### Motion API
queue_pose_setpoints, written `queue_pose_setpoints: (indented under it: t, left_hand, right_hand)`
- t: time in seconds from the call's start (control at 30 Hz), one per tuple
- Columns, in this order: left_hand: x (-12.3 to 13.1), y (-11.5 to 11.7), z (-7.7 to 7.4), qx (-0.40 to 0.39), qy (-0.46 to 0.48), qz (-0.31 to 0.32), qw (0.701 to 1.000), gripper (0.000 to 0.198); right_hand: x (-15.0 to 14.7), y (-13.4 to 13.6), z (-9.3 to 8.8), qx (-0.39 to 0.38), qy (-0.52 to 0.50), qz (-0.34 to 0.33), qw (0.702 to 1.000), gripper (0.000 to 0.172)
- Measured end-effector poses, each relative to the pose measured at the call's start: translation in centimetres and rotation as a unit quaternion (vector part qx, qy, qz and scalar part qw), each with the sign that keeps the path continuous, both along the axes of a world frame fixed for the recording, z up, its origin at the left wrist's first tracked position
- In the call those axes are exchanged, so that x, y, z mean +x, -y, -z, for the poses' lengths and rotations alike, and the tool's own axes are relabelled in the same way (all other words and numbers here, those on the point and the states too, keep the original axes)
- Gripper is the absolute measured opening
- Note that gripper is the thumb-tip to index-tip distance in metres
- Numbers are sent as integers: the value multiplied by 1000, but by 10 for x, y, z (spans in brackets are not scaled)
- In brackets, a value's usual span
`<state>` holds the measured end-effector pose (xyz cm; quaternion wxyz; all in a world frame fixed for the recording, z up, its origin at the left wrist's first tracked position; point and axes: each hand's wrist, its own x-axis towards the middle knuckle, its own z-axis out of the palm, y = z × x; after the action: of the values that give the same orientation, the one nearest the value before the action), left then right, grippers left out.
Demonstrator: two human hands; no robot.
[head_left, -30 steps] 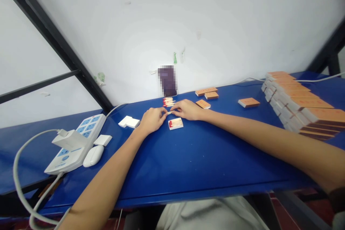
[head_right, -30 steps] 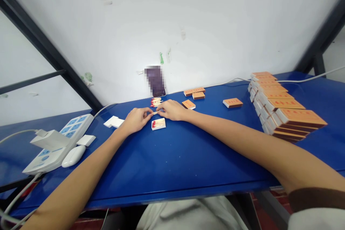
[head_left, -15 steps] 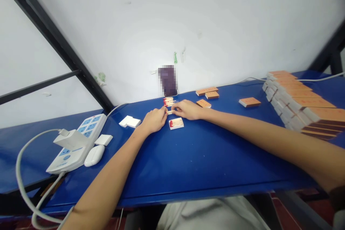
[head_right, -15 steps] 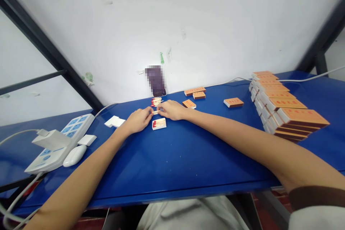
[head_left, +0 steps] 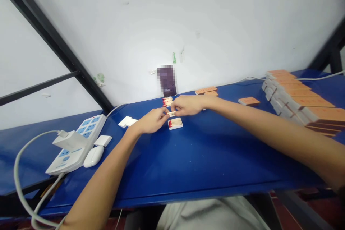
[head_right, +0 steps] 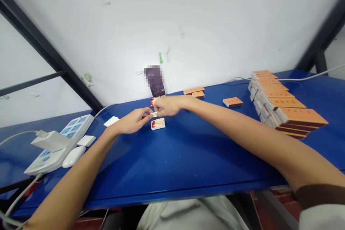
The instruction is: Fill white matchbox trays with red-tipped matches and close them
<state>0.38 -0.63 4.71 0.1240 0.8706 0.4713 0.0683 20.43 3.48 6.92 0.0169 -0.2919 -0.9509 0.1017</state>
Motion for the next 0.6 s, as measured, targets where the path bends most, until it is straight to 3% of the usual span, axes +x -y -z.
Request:
queue_pose_setpoints:
  t: [0.23, 0.6]
  left_hand:
    - [-2, 5, 2, -158, 78, 43, 983, 37]
    - [2, 12, -5, -156, 97, 15, 983, 33]
  right_hand:
    - [-3, 8, -8, -73, 71, -34, 994, 19]
    - [-3, 8, -9, -105, 76, -27, 991, 20]
